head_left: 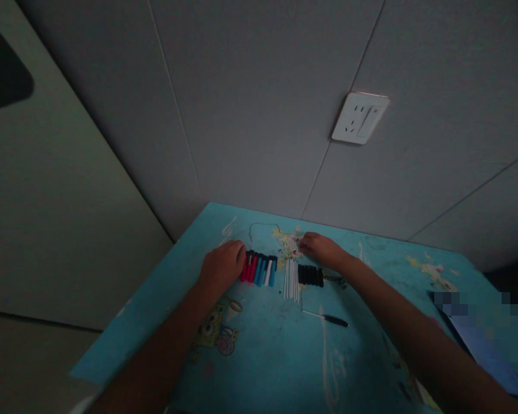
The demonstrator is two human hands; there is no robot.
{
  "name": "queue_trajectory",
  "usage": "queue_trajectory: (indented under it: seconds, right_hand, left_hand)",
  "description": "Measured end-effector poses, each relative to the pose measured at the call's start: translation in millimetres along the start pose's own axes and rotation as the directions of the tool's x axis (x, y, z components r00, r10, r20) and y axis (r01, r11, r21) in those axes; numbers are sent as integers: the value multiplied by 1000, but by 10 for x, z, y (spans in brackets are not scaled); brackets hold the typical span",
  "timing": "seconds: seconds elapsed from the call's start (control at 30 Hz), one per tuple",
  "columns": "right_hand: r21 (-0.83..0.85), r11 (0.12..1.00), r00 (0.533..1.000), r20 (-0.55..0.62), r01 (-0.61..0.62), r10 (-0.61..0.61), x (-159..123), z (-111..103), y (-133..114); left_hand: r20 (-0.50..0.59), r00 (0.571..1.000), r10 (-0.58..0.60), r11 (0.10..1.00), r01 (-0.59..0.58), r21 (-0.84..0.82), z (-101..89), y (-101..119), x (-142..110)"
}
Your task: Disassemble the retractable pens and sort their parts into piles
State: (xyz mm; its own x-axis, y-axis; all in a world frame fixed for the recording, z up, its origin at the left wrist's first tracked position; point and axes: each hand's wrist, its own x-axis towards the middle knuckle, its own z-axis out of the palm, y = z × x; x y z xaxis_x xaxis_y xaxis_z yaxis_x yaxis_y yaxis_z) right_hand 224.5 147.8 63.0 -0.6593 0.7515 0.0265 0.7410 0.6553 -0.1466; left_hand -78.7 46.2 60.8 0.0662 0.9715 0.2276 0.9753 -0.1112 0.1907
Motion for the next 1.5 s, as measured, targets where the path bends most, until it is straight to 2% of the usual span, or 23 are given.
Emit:
queue_trajectory:
  seconds: [0.2,0.4,0.5,0.67,0.87,1.5]
  right_hand:
    - [19,1000,999,-39,-7,7,-9,9,70]
    - [71,988,970,-191,-136,148,-29,57,193]
    - [94,983,957,-230,-160,178,-13,86,191]
    - [120,980,964,-196,-160,181,2,119,133]
    - [136,974,958,-197,-183,207,6,139,63]
    - [349,924,966,-140,-156,216,31,222,119]
  left_hand:
    - [-4,1000,0,1000,0,-2,-4,-8,-1]
    - [-2,1000,-4,1000,4,-9,-15,-2,4]
    - [-6,1000,4,1000,-4,-14,-32,23,0]
    - [-17,1000,15,1000,-16,-24,-14,141,-63]
    - [19,997,81,995,-80,-57,31,299,-142]
    - [72,982,173,981,-165,-104,55,379,-185]
